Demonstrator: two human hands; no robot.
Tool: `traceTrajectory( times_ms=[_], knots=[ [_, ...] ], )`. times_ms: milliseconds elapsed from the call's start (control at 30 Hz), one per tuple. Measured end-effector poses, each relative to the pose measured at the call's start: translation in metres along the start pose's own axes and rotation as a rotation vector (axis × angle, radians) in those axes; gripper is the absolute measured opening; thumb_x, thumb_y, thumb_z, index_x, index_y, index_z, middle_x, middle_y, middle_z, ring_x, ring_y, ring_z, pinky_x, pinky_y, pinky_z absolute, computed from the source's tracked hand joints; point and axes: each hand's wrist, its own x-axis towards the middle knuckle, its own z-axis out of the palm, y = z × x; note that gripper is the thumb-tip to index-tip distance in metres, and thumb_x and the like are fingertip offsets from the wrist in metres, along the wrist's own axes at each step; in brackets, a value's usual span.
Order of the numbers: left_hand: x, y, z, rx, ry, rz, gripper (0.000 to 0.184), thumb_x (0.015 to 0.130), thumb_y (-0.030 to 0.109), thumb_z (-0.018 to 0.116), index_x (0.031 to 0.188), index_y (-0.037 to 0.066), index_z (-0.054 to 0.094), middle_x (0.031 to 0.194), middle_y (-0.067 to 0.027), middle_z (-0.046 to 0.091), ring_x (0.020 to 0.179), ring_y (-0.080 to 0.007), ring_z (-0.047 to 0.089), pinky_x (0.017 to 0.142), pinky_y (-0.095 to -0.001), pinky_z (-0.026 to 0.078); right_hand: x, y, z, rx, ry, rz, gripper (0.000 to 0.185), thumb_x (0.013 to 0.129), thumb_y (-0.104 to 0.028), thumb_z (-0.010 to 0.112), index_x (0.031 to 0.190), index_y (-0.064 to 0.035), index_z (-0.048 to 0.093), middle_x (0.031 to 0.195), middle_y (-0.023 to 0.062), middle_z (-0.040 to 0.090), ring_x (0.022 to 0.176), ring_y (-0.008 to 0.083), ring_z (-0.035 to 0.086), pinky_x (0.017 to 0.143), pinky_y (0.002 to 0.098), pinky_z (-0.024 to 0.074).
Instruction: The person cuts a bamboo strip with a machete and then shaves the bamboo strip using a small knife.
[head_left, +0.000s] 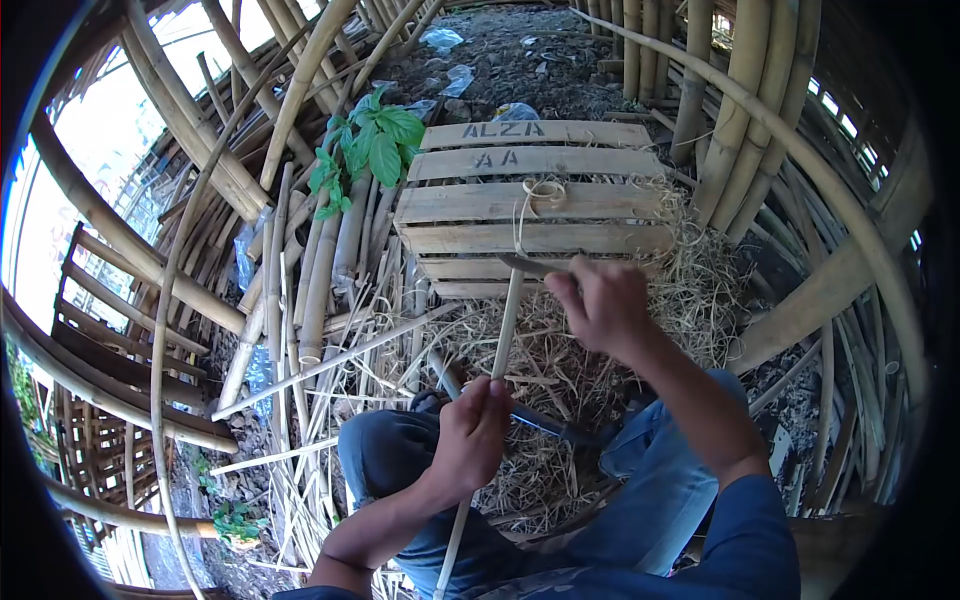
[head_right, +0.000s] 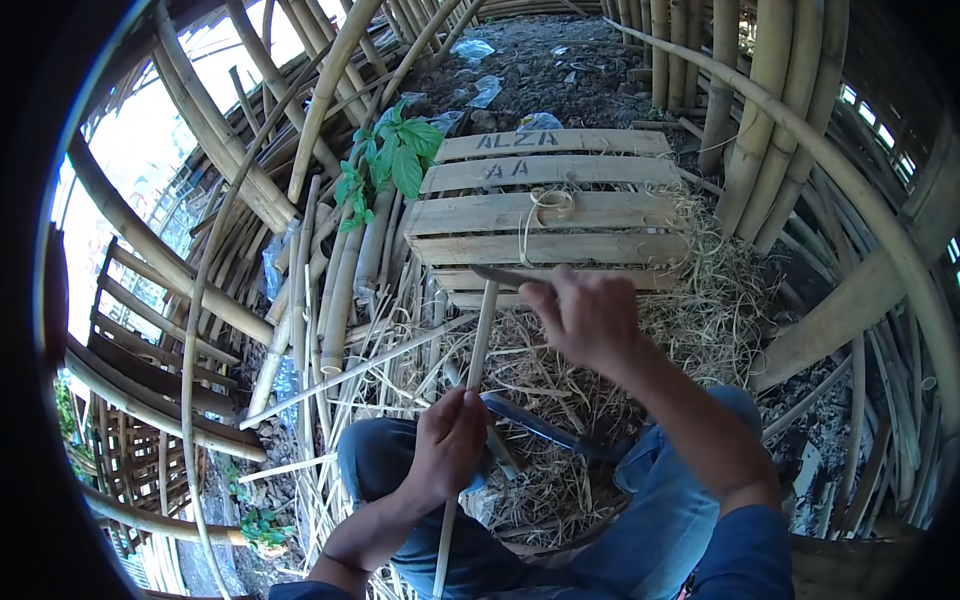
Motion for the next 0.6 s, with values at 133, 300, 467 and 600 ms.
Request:
traceTrajectory(
  times_ms=[133, 300, 467, 600],
  knots=[
    [0.000, -0.003, -0.001, 0.037, -0.006, -0.023, 0.028, 0.100, 0.019, 0.039, 0.077, 0.003, 0.047, 0.061, 0.0036, 0.042, 0.054, -0.0030, 0.035, 0.047, -0.0233, 0.030, -0.010, -0.012, -0.001, 0.144, -0.045, 0.116, 0.051, 0.094, -0.047, 0.042, 0.062, -0.0092, 0.053, 0.040, 0.0033, 0.045, 0.032, 0.0173, 0.048, 0.032, 0.0337, 0.0370],
    [-0.002, -0.004, -0.006, 0.137, 0.047, 0.011, 0.028, 0.100, 0.018, 0.040, 0.078, 0.003, 0.048, 0.060, 0.0030, 0.043, 0.055, -0.0031, 0.037, 0.048, -0.0239, 0.033, -0.003, -0.016, -0.001, 0.089, -0.119, -0.006, 0.048, 0.092, -0.044, 0.046, 0.061, -0.0080, 0.052, 0.040, 0.0065, 0.045, 0.035, 0.0225, 0.052, 0.036, 0.0360, 0.0409],
    [0.001, -0.010, -0.007, 0.096, 0.052, 0.038, 0.028, 0.100, 0.019, 0.040, 0.079, 0.002, 0.049, 0.059, 0.0030, 0.043, 0.055, -0.0030, 0.037, 0.048, -0.0238, 0.033, -0.020, -0.040, 0.006, 0.163, -0.154, -0.083, 0.048, 0.093, -0.043, 0.045, 0.062, -0.0068, 0.053, 0.039, 0.0064, 0.047, 0.033, 0.0203, 0.052, 0.033, 0.0362, 0.0419],
    [-0.004, 0.000, -0.010, 0.020, 0.022, -0.025, 0.031, 0.100, 0.023, 0.039, 0.079, 0.003, 0.050, 0.060, 0.0033, 0.043, 0.052, -0.0031, 0.037, 0.046, -0.0223, 0.032, -0.003, -0.018, 0.007, 0.182, -0.144, 0.114, 0.047, 0.093, -0.040, 0.045, 0.060, -0.0074, 0.050, 0.041, 0.0067, 0.045, 0.036, 0.0237, 0.053, 0.036, 0.0371, 0.0408]
  ],
)
